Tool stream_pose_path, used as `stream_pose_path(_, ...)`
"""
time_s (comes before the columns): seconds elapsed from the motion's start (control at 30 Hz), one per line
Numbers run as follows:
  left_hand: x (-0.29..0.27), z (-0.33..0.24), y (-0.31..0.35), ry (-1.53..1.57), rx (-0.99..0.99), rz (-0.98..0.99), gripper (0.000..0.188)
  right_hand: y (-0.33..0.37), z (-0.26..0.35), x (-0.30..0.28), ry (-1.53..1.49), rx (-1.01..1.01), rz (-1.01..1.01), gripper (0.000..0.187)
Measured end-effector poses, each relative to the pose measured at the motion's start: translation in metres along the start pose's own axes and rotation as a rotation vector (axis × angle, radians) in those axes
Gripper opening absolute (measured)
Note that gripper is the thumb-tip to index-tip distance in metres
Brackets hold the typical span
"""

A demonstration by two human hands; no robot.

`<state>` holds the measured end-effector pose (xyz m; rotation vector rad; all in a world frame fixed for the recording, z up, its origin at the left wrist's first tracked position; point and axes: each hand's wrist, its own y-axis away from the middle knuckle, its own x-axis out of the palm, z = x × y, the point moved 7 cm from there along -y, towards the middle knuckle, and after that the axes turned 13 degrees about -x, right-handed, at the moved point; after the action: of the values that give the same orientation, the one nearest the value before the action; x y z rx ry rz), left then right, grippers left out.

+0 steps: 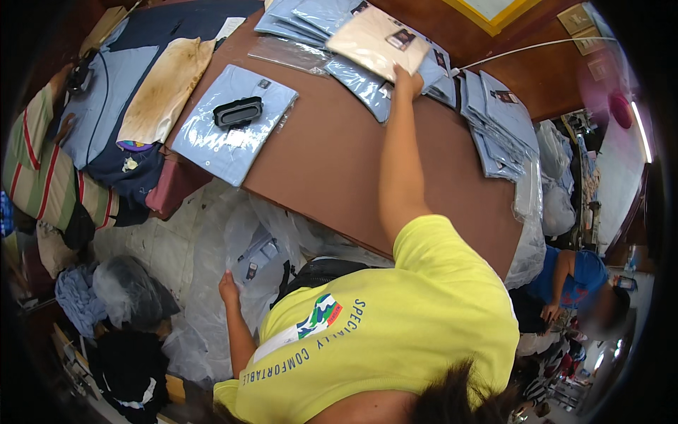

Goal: The person reaches for stacks of packaged shirts on a table and places them into a large clear plastic bag on the floor.

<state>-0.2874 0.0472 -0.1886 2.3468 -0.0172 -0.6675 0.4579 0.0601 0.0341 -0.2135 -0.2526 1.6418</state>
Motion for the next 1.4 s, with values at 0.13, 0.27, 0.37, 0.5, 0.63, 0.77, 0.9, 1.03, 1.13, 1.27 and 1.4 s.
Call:
stream_pose_path(0.13,0.002,-0.007,0.008,-0.094,-0.116,0.069,0.043,0.076,0.025,-0.064,0.599,0.169,-0.189,0.059)
stream_pose_path(0.27,0.002,-0.002,0.001,-0.107,-0.07,0.067,0.044,0.06,-0.034,-0.042,-0.46,0.385,-0.08,0.048)
stream_pose_path(0.37,0.002,-0.003,0.009,-0.076,-0.051,0.05,0.045,0.064,-0.022,-0.022,-0.67,0.594,0.096,0.045)
stream_pose_path(0.5,-0.003,0.006,0.008,-0.177,-0.104,0.06,0.045,0.072,-0.015,-0.008,-0.802,0.552,0.231,0.044)
stream_pose_path(0.63,-0.008,0.004,0.014,-0.204,-0.111,0.028,0.045,0.093,-0.012,-0.015,-0.648,0.557,0.307,0.046)
stream_pose_path(0.77,-0.016,-0.003,0.024,-0.172,-0.11,0.033,0.045,0.136,0.045,-0.04,-0.477,0.298,0.509,0.047)
stream_pose_path(0.9,-0.021,0.009,0.015,-0.051,-0.151,-0.003,0.047,0.227,0.124,-0.069,-0.317,0.035,0.616,0.038)
stream_pose_path(1.03,-0.029,0.014,0.007,-0.319,-0.249,-0.029,0.047,0.322,0.147,-0.058,-0.153,0.008,0.835,0.017)
stream_pose_path(1.13,-0.031,0.008,0.003,0.001,-0.33,-0.001,0.043,0.416,0.118,-0.035,-0.249,-0.121,1.153,0.025)
stream_pose_path(1.27,-0.044,-0.001,-0.001,0.373,-0.335,-0.004,0.034,0.527,0.024,-0.034,0.151,-0.027,1.508,0.039)
stream_pose_path(1.4,-0.058,0.02,-0.009,0.405,-0.237,-0.083,0.028,0.592,-0.07,-0.075,0.263,0.123,1.714,0.047)
